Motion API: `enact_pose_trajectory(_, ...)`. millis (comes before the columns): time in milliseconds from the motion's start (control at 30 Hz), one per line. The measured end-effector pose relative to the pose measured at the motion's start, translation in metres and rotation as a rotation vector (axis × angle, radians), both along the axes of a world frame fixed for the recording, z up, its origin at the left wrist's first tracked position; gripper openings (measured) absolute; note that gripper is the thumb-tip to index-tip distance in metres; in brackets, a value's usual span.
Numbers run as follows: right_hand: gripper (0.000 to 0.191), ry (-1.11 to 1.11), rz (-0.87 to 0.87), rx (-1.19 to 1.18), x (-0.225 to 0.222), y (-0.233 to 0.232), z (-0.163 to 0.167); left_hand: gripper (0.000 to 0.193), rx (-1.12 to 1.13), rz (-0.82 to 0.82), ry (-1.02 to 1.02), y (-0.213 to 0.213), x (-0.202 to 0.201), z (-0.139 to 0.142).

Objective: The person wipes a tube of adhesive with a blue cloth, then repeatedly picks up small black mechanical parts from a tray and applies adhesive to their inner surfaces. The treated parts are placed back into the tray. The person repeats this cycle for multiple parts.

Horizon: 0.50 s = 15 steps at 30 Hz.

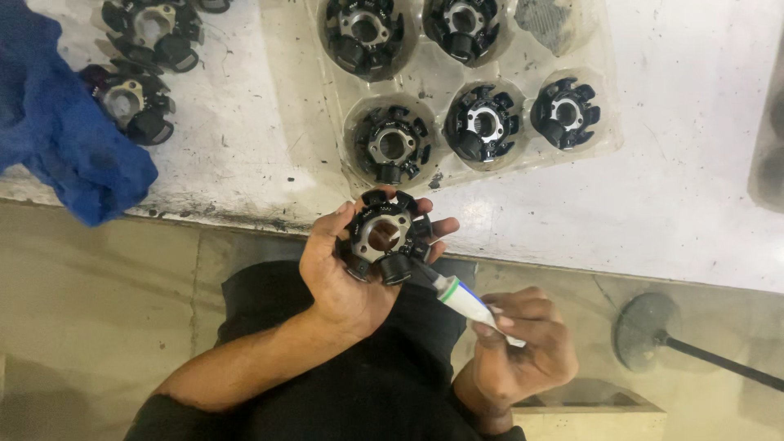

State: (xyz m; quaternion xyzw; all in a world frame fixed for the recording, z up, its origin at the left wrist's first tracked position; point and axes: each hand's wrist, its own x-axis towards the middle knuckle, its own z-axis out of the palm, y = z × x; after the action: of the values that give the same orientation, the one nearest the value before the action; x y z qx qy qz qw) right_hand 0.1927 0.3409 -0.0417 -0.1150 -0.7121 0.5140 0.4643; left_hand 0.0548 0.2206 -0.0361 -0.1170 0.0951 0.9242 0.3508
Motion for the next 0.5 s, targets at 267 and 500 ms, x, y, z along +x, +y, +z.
enact_pose_trajectory(267, 0.021, 0.371, -0.189, -0.103, 0.033, 0.054, -0.025, 0.041, -0.189, -0.197, 0.526, 0.024, -0.045, -0.001)
enact_pose_trajectory(500, 0.019, 0.343, -0.154, -0.177, 0.040, 0.036, -0.033, 0.048, -0.830, 0.230, 0.967, 0.182, -0.166, -0.020)
